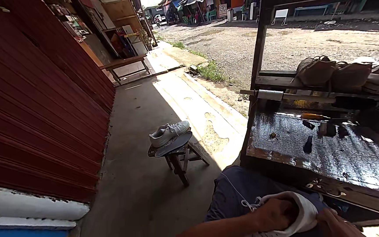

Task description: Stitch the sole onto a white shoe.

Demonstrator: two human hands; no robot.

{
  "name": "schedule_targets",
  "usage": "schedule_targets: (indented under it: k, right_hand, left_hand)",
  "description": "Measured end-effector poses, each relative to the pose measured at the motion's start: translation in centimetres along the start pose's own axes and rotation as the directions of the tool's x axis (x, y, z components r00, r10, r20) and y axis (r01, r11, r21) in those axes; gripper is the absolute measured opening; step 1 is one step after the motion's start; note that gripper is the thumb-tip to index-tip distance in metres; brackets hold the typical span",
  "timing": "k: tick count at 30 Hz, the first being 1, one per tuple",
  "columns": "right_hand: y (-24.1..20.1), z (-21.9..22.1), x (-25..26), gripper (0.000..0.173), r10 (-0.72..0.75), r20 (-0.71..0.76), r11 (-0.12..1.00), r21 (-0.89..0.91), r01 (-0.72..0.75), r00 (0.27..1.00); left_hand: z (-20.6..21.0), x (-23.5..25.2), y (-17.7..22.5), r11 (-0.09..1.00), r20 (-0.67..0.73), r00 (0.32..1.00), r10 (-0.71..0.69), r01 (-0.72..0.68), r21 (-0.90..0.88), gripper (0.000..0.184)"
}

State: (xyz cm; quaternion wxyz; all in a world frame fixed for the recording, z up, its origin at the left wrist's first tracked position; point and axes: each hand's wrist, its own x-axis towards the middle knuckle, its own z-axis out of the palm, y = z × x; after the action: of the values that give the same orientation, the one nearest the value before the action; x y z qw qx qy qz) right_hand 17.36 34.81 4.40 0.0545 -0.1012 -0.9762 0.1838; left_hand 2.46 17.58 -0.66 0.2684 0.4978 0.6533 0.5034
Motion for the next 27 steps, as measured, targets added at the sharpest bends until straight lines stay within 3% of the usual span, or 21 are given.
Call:
schedule_targets:
  k: [4, 8, 11, 15, 20, 23, 27]
  right_hand:
    - [1.2, -1.5, 0.2, 0.022, 0.014, 0.13, 0.997, 0.068, -0.023, 0.991]
    - [1.6, -2.3, -1.2, 0.035, 0.055, -0.01, 0.997, -0.061, -0.056, 0.998]
    - [2.0, -2.8, -1.7, 0.056, 0.13, -0.036, 0.979, -0.152, -0.134, 0.991]
    - [2.3, -2.4, -0.8, 0.064, 0.229, -0.005, 0.967, -0.118, -0.228, 0.973]
    - [4.1, -1.1, -0.6, 0.069, 0.443, 0.06, 0.896, -0.006, -0.444, 0.895]
    - [6.7, 0.2, -1.9, 0.063, 0.458, -0.018, 0.887, 0.072, -0.455, 0.889]
    - [9.6, 2.3, -5.1, 0.063, 0.634, 0.024, 0.762, 0.147, -0.63, 0.773]
  left_hand:
    - [0.0, 0.4, 0.3, 0.999, 0.036, 0.999, 0.016, -0.017, 0.037, 0.023]
    - [0.7, 0.6, 1.2, 0.999, 0.097, 0.994, 0.053, -0.053, -0.007, 0.026]
    - [1.5, 1.0, 1.4, 0.995, 0.067, 0.994, 0.089, -0.086, -0.053, 0.024]
    - [1.2, 1.4, 0.3, 0.994, -0.011, 0.999, 0.03, -0.031, -0.107, 0.022]
    - [1.6, 1.3, -1.0, 0.988, -0.11, 0.99, -0.086, 0.07, -0.14, 0.019]
    - [1.6, 1.0, -1.2, 0.972, -0.207, 0.975, -0.085, 0.036, -0.23, 0.014]
    - [1.6, 0.7, -1.8, 0.943, -0.242, 0.97, -0.025, -0.058, -0.329, 0.014]
